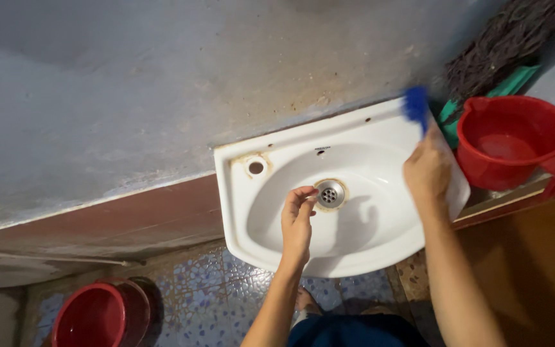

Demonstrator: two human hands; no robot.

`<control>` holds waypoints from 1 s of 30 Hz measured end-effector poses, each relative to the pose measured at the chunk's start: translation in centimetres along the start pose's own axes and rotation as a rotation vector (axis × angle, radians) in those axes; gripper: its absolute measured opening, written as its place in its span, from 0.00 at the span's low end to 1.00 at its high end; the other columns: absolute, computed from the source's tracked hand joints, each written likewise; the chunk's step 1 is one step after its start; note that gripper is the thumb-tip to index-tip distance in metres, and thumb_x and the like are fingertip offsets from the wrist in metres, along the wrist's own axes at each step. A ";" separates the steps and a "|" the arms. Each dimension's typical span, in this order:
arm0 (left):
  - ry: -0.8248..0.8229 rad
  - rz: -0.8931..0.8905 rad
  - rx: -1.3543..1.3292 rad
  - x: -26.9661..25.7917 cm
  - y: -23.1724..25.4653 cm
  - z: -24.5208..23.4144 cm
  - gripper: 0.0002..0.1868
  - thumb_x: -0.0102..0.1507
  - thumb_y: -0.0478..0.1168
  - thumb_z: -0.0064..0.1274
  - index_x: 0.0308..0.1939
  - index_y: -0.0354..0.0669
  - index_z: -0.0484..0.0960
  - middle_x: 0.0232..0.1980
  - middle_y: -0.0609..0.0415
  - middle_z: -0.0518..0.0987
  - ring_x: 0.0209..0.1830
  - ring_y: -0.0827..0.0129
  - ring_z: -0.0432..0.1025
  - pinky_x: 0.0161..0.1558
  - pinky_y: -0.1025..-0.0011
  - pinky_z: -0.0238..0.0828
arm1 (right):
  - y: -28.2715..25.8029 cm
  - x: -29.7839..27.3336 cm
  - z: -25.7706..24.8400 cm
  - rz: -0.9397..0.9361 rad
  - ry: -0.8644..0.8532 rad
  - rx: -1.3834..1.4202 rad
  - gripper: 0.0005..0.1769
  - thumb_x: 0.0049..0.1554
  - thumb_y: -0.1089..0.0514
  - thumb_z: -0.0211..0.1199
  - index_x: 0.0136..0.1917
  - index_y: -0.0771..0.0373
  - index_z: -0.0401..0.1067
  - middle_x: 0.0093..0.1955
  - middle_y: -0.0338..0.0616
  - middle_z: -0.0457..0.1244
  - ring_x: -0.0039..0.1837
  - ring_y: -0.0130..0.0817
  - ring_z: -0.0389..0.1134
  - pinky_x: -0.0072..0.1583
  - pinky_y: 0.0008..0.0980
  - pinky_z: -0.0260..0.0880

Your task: The person scrubs a white wall-mounted sink with a blue brush, repeatedly dipping the brush into a red bucket of water to wet it. They clean the basin, drain, and rim areas while standing barefoot on a tiled floor.

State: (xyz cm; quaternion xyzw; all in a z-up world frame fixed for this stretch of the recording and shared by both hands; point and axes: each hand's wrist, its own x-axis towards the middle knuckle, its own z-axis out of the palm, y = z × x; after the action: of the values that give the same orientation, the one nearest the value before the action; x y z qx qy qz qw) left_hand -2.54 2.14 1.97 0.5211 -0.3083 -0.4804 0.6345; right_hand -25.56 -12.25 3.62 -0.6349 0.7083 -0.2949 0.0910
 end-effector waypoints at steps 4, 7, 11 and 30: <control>0.033 -0.014 -0.010 0.0 -0.4 0.5 0.11 0.67 0.37 0.47 0.52 0.40 0.78 0.52 0.55 0.81 0.50 0.74 0.72 0.50 0.74 0.66 | 0.7 0.7 1.2 -0.190 0.174 0.003 0.30 0.65 0.64 0.51 0.79 0.75 0.56 0.48 0.69 0.68 0.48 0.59 0.73 0.50 0.48 0.75; 0.012 -0.024 -0.037 0.1 -1.1 1.6 0.11 0.67 0.36 0.47 0.52 0.40 0.78 0.52 0.55 0.81 0.50 0.74 0.72 0.50 0.74 0.65 | -1.3 -2.3 2.8 -0.213 -0.040 0.048 0.32 0.63 0.62 0.54 0.79 0.71 0.56 0.44 0.68 0.68 0.46 0.62 0.72 0.49 0.51 0.74; 0.009 0.005 -0.027 0.4 -1.0 1.8 0.11 0.67 0.36 0.47 0.52 0.40 0.78 0.51 0.54 0.81 0.49 0.73 0.72 0.50 0.73 0.66 | -1.7 -1.8 2.0 -0.166 -0.119 0.057 0.31 0.63 0.61 0.54 0.78 0.65 0.58 0.42 0.65 0.68 0.45 0.62 0.73 0.48 0.53 0.73; 0.106 -0.037 -0.006 0.2 -1.3 1.7 0.12 0.66 0.36 0.46 0.52 0.42 0.78 0.52 0.57 0.82 0.51 0.73 0.73 0.49 0.74 0.66 | 2.1 -0.2 -1.5 -0.259 0.134 -0.065 0.28 0.67 0.60 0.54 0.79 0.63 0.58 0.45 0.60 0.68 0.43 0.55 0.72 0.45 0.48 0.73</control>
State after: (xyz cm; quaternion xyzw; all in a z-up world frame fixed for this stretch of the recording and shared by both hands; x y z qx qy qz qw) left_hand -4.38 1.36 1.15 0.5494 -0.2630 -0.4649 0.6426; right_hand -28.01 -11.60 3.65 -0.7024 0.6341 -0.3230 -0.0159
